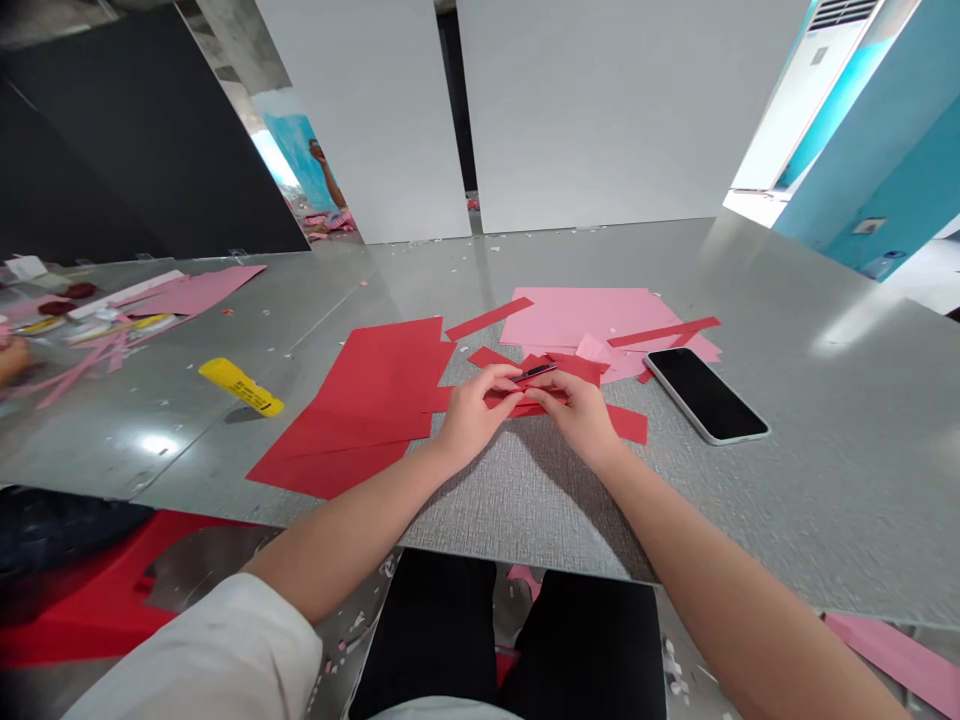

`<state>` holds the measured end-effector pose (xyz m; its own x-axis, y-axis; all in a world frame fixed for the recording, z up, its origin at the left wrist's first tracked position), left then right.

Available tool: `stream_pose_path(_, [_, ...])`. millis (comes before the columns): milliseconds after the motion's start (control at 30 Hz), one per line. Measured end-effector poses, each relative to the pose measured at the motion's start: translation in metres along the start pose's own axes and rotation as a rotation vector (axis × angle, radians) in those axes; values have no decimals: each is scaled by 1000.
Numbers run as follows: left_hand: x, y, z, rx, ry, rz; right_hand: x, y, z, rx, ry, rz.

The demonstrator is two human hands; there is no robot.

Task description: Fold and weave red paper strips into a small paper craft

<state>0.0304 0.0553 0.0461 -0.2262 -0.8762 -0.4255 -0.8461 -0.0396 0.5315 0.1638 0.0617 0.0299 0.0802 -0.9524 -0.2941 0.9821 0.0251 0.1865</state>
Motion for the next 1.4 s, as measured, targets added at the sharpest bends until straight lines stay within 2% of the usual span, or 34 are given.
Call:
stream_pose_path(133, [1, -1, -5, 12, -53, -6, 0, 1, 2, 15, 20, -9])
stream_pose_path(267, [-1, -4, 7, 112, 39, 9, 0, 4, 5, 35, 36, -35])
stream_pose_path(400, [-3, -4, 17, 177, 134, 6, 0, 2, 1, 11, -28, -21])
stream_pose_path(567, [-4, -3, 20, 195, 181, 1, -1, 1, 0, 76, -30, 2])
stream_pose_path(667, [-4, -8, 22, 175, 191, 48, -1, 2, 1, 168, 9, 26])
stream_pose_path(833, [-2, -21, 21, 122, 165, 185, 1, -6, 1, 292, 45, 120])
stream_pose_path(1000, [-5, -18, 20, 45, 155, 152, 1, -6, -4, 283, -24, 113])
stream_pose_path(1133, [-6, -19, 21, -2, 149, 163, 1, -7, -5, 298, -45, 175])
stream_pose_path(1267, [-6, -22, 14, -105, 59, 165, 3, -11, -2, 428, -26, 193])
stream_pose_path(1400, [-6, -19, 5, -228, -58, 97, 3, -10, 4, 604, 45, 170])
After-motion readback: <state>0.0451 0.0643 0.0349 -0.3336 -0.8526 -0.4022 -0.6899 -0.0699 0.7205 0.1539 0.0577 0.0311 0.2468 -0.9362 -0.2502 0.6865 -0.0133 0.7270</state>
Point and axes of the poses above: each hand's wrist, its own x-axis away from the middle knuckle, its own y-axis out of the back of the hand, z = x × y, the point moved 9 cm from there along -x, towards the middle knuckle, and after that the axes turned 8 degrees about -x, right-handed, at the moved point
